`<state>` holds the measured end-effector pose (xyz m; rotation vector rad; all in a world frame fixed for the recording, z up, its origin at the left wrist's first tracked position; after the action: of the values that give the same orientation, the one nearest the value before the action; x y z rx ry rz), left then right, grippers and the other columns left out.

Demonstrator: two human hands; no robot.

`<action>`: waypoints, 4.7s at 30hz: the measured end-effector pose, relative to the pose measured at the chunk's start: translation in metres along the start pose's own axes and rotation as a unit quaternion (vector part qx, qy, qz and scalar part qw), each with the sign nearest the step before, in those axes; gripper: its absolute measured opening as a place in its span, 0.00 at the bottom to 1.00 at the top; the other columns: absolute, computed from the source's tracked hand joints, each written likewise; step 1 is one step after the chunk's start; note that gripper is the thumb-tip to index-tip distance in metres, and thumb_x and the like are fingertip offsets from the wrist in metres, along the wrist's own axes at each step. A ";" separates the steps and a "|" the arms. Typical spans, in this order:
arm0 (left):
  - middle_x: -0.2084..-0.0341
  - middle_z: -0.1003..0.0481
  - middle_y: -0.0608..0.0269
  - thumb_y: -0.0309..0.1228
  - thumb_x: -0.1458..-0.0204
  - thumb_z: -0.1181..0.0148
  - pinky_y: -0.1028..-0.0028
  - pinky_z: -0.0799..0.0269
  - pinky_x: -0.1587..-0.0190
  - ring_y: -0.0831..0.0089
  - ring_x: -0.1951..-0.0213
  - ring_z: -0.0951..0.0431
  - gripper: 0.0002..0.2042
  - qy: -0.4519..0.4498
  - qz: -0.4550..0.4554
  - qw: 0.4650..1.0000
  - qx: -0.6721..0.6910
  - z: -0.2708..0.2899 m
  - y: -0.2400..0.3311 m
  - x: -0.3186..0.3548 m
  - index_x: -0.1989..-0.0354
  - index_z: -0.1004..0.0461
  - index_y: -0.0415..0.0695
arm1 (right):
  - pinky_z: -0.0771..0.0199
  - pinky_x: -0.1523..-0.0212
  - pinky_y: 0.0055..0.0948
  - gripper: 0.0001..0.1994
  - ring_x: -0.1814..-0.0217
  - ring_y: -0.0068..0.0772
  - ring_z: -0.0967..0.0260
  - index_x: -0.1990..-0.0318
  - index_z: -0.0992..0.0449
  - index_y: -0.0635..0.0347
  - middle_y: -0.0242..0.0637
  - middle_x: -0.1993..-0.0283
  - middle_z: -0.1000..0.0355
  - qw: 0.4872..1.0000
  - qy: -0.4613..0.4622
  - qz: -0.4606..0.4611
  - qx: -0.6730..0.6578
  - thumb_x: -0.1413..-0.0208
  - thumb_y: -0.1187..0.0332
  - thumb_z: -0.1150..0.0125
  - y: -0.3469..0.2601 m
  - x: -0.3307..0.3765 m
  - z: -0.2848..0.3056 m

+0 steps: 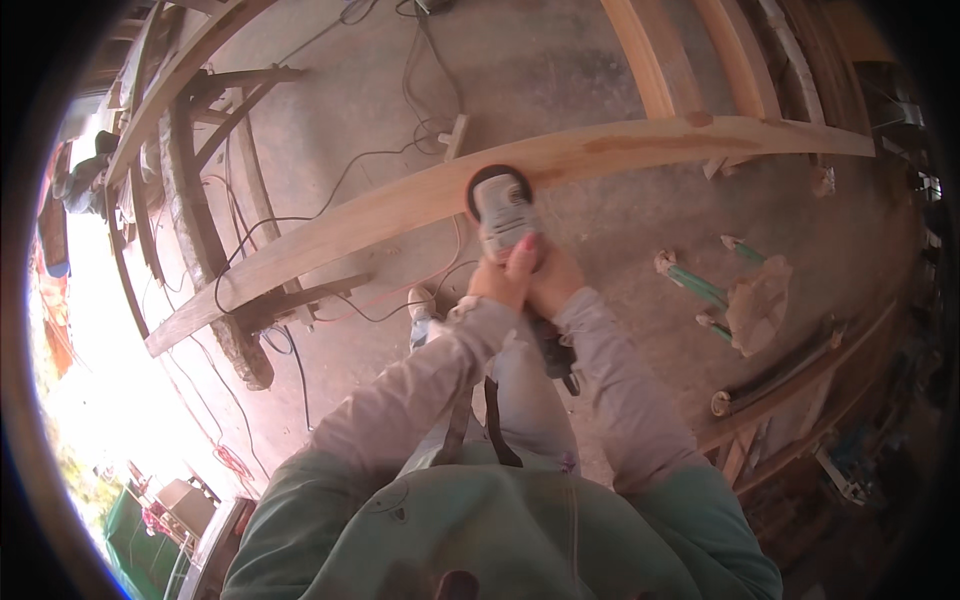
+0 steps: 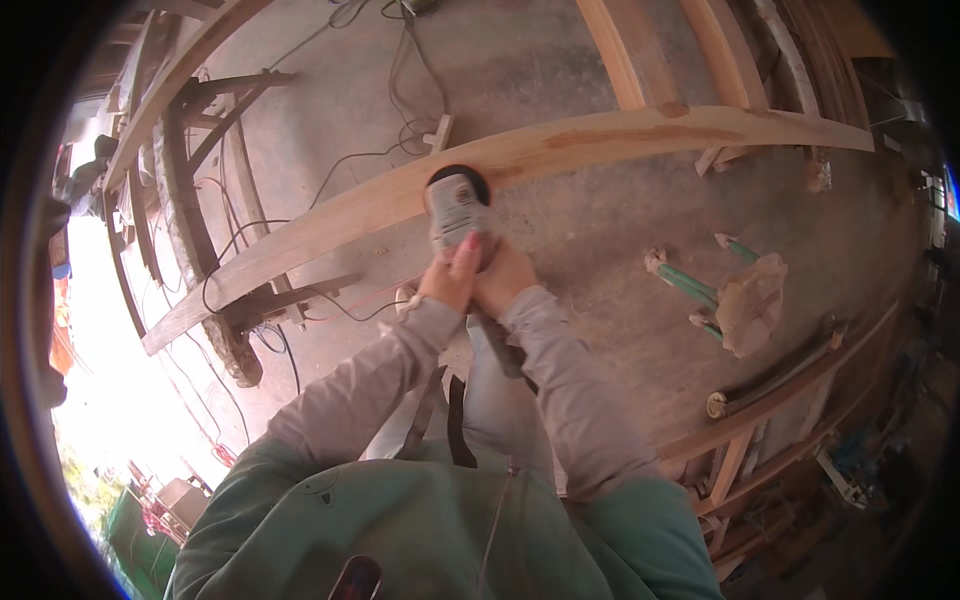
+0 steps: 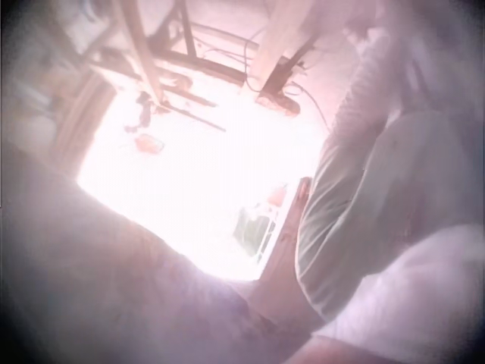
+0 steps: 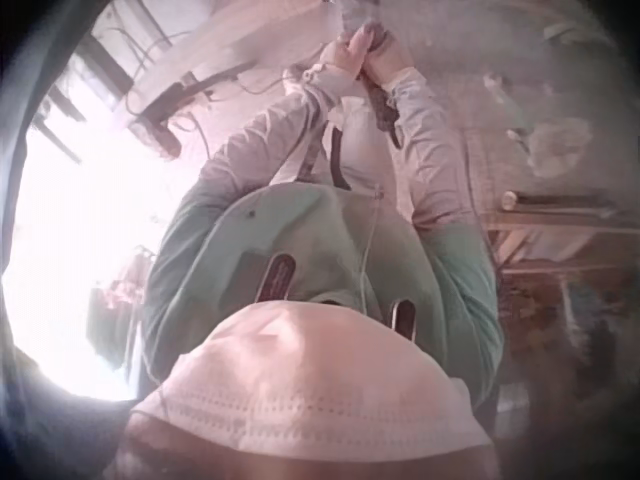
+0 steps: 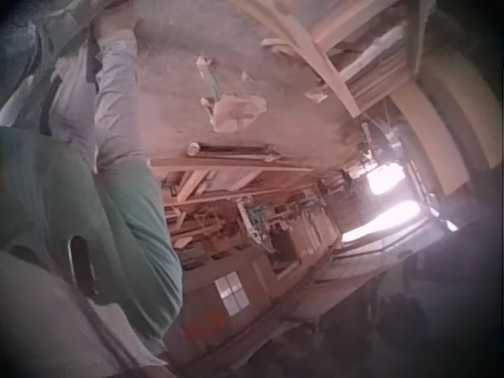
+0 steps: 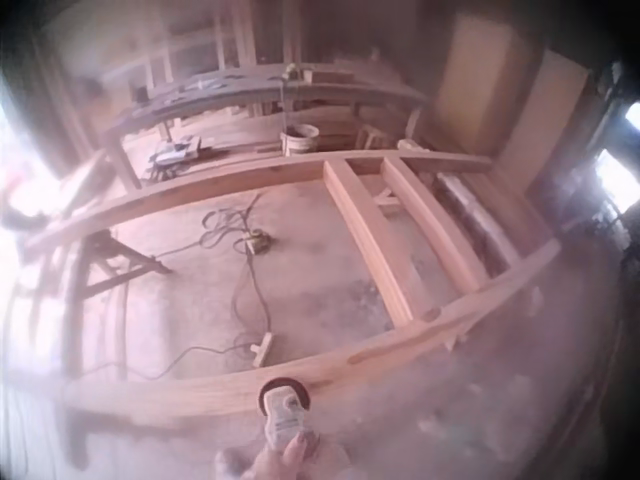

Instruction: The person uses an orbital sander to smooth the surfaces of a large wooden frame structure. They move the sander along vertical and horizontal beams, adjusting their position to reach different sections of the frame.

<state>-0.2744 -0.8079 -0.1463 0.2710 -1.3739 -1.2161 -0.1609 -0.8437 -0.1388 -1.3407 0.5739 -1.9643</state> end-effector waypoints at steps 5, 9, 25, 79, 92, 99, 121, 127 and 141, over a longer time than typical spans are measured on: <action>0.61 0.23 0.44 0.57 0.46 0.49 0.64 0.30 0.52 0.50 0.54 0.24 0.29 -0.145 0.095 0.975 -0.136 -0.072 0.073 -0.007 0.54 0.24 0.42 | 0.27 0.61 0.31 0.23 0.59 0.36 0.24 0.57 0.25 0.63 0.46 0.63 0.23 0.987 0.049 -0.043 -0.144 0.56 0.55 0.32 0.016 0.014 0.082; 0.61 0.23 0.41 0.60 0.51 0.46 0.62 0.29 0.53 0.48 0.54 0.24 0.33 -0.015 0.062 0.996 -0.060 -0.025 0.009 -0.005 0.55 0.24 0.39 | 0.27 0.62 0.35 0.23 0.60 0.44 0.24 0.58 0.25 0.63 0.50 0.63 0.23 0.996 0.027 0.021 -0.078 0.56 0.54 0.34 -0.014 0.007 0.039; 0.66 0.22 0.45 0.54 0.45 0.48 0.65 0.29 0.55 0.55 0.58 0.21 0.26 0.036 0.059 0.993 -0.090 0.033 -0.002 0.002 0.58 0.23 0.40 | 0.27 0.61 0.34 0.20 0.59 0.41 0.24 0.60 0.25 0.63 0.48 0.63 0.23 0.993 -0.019 0.077 -0.086 0.55 0.57 0.34 -0.052 0.003 -0.017; 0.71 0.21 0.50 0.49 0.43 0.46 0.66 0.29 0.60 0.63 0.64 0.20 0.23 0.004 0.041 0.993 0.108 -0.168 0.083 -0.047 0.60 0.23 0.36 | 0.28 0.53 0.40 0.25 0.52 0.54 0.28 0.58 0.26 0.63 0.55 0.54 0.27 0.993 -0.088 0.064 0.049 0.55 0.50 0.36 0.012 -0.046 0.183; 0.57 0.26 0.57 0.53 0.39 0.56 0.73 0.27 0.61 0.72 0.59 0.26 0.28 0.109 0.188 0.917 0.334 -0.037 0.004 0.019 0.45 0.33 0.38 | 0.30 0.51 0.43 0.35 0.50 0.60 0.31 0.55 0.33 0.71 0.63 0.57 0.29 0.972 -0.221 -0.013 0.082 0.58 0.45 0.34 -0.049 -0.030 0.048; 0.56 0.26 0.54 0.49 0.40 0.52 0.70 0.27 0.58 0.67 0.58 0.25 0.25 0.066 0.137 0.947 0.284 -0.082 0.048 0.009 0.46 0.33 0.39 | 0.28 0.55 0.45 0.33 0.54 0.60 0.29 0.54 0.33 0.67 0.61 0.60 0.27 0.977 -0.157 0.022 0.142 0.57 0.46 0.36 -0.015 -0.037 0.084; 0.64 0.21 0.51 0.46 0.44 0.45 0.68 0.29 0.56 0.61 0.58 0.21 0.20 -0.062 0.021 0.998 0.016 -0.367 0.206 -0.057 0.55 0.24 0.41 | 0.28 0.55 0.36 0.26 0.52 0.44 0.25 0.54 0.27 0.60 0.46 0.57 0.24 0.999 0.029 0.012 -0.042 0.57 0.52 0.33 0.138 -0.050 0.388; 0.69 0.22 0.43 0.55 0.51 0.43 0.63 0.27 0.58 0.52 0.60 0.20 0.26 -0.169 0.116 0.966 -0.158 -0.437 0.245 -0.068 0.59 0.21 0.43 | 0.27 0.58 0.35 0.26 0.56 0.42 0.24 0.53 0.27 0.61 0.47 0.60 0.23 0.980 0.079 -0.068 -0.168 0.55 0.52 0.34 0.191 -0.044 0.444; 0.63 0.22 0.47 0.54 0.43 0.51 0.64 0.29 0.55 0.56 0.56 0.22 0.26 -0.081 0.046 0.988 -0.125 -0.390 0.191 -0.056 0.55 0.24 0.40 | 0.28 0.53 0.39 0.29 0.51 0.51 0.27 0.55 0.28 0.66 0.55 0.57 0.25 0.992 0.023 -0.035 -0.120 0.57 0.50 0.33 0.173 -0.042 0.388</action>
<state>0.1591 -0.8721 -0.1390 -0.0689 -1.3388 -1.3397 0.2588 -0.9215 -0.1399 -1.4804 0.8162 -2.0372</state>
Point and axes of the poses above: each hand's wrist, its own x-axis away from the middle knuckle, its own z-axis out of the back of the hand, y = z × x, the point moved 10 cm from there along -x, towards the middle knuckle
